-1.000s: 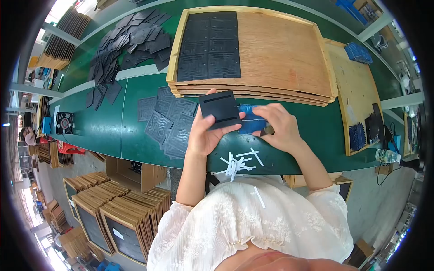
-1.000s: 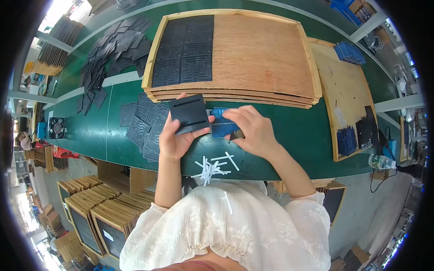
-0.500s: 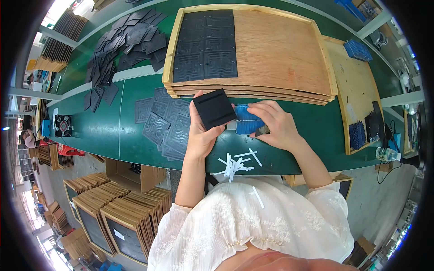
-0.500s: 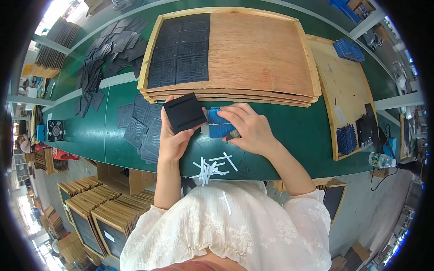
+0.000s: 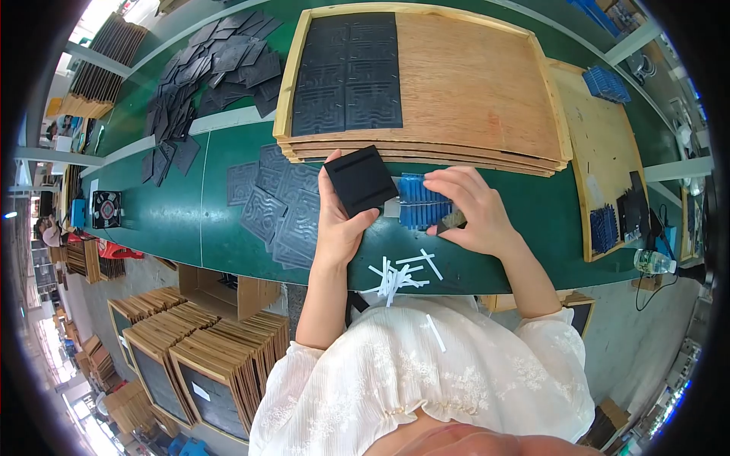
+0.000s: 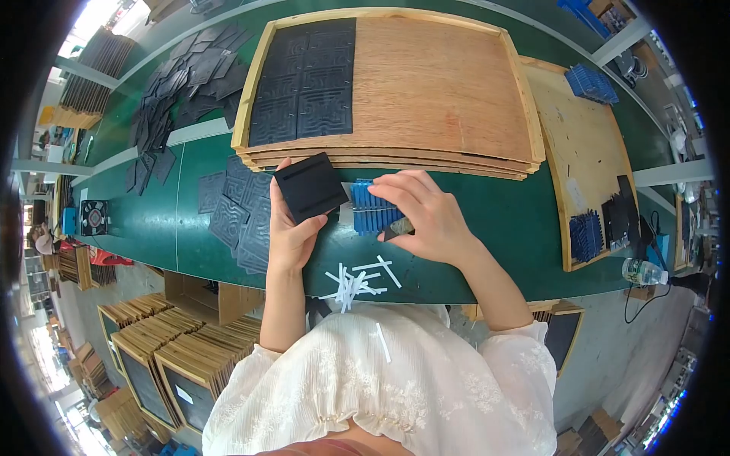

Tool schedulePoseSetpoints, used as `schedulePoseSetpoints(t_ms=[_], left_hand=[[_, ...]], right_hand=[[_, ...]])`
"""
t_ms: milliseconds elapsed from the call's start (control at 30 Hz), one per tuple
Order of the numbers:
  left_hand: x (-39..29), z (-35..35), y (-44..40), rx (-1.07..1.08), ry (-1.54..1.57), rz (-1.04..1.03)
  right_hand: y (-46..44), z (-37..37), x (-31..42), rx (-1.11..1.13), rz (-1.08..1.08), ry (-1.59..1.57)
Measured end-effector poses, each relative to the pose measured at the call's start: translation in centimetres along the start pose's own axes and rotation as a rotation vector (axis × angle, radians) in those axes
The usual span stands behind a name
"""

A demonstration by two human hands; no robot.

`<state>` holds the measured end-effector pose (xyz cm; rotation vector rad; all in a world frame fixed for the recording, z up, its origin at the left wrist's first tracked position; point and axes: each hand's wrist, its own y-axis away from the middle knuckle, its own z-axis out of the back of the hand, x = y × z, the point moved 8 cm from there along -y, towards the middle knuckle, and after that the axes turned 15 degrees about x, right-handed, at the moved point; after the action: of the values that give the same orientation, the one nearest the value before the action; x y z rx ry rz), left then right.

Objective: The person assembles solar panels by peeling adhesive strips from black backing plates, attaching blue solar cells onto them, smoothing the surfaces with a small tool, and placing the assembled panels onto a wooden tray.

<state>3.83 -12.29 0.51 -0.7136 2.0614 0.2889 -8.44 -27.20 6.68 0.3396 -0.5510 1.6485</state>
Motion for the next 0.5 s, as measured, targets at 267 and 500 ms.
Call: schedulePoseSetpoints(t_ms=[267, 500], left_hand=[[1.0, -3.6, 0.0, 0.170, -0.173, 0.062], [2.2, -4.0, 0.1, 0.199, -0.172, 0.117]], right_hand=[[-1.2, 2.6, 2.2, -0.069, 0.070, -0.061], [-1.7, 1.8, 2.4, -0.047, 0.055, -0.041]])
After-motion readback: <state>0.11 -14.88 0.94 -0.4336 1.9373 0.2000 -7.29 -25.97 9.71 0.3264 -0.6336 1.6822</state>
